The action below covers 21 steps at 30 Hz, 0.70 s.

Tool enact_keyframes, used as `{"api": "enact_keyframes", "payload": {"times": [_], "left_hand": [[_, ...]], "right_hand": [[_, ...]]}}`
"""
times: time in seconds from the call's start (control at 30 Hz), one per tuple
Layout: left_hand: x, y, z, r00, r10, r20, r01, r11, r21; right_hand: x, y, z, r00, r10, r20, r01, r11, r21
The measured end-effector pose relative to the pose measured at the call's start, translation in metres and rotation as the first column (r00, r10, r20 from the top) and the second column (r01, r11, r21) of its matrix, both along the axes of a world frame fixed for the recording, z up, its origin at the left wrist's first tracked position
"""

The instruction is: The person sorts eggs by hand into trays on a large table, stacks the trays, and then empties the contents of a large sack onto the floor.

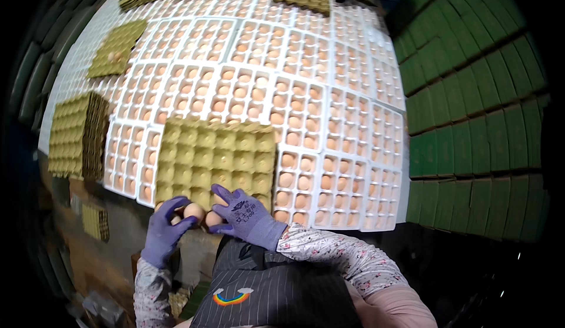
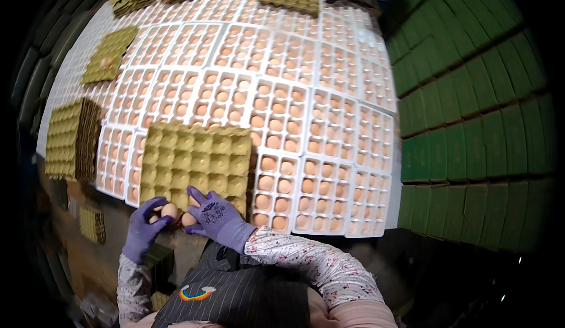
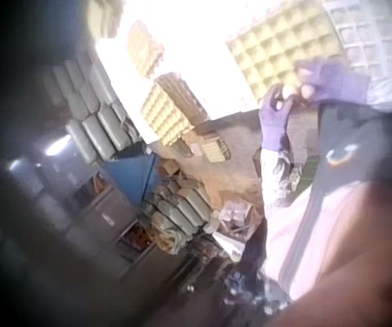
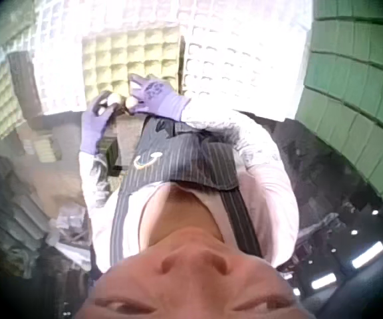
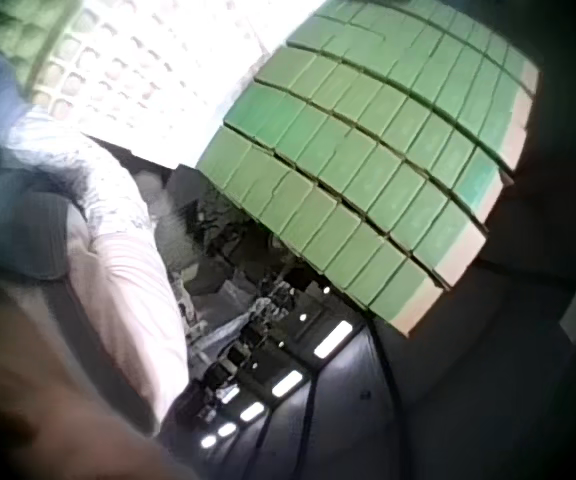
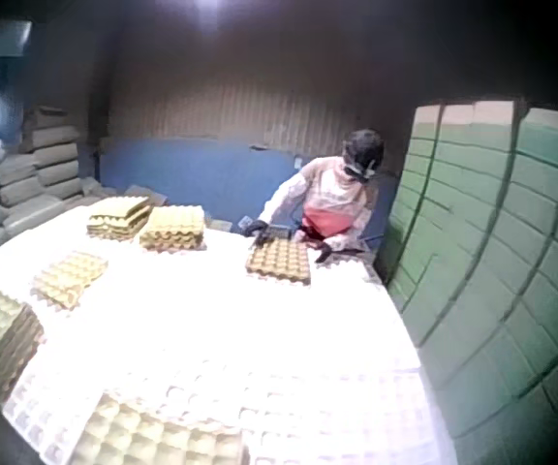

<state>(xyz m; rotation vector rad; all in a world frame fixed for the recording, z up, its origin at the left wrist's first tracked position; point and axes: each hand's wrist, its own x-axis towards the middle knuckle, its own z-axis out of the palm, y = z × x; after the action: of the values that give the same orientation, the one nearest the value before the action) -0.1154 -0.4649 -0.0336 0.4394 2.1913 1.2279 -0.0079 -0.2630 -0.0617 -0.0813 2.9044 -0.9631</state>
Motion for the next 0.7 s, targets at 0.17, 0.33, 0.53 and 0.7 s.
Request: {"api": "enact_keyframes", "payload": {"times": [0.17,0.33,0.53,0.7], "left_hand": [[-0.006,0.069,0.03,0.778,-0.069,0.625,-0.208,0.909,0.36],[0.01,0.246,0.02,0.768,-0.27,0.581,-0.051,0.879,0.475],[-0.025,0.48,-0.068,0.809,-0.291,0.511,-0.081,0.806,0.586],[-0.038,0.639,-0.113,0.958,-0.14,0.251,-0.039,0.8,0.598]], "right_hand": [[0.047,0.105,0.013,0.86,-0.144,0.489,0.509,0.3,-0.807],[0.113,0.257,0.032,0.664,-0.421,0.618,0.665,-0.047,-0.746],[0.09,0.483,-0.019,0.505,-0.801,0.322,0.702,0.164,-0.693],[0.033,0.657,-0.056,0.466,-0.883,-0.052,0.813,0.45,-0.37]]}}
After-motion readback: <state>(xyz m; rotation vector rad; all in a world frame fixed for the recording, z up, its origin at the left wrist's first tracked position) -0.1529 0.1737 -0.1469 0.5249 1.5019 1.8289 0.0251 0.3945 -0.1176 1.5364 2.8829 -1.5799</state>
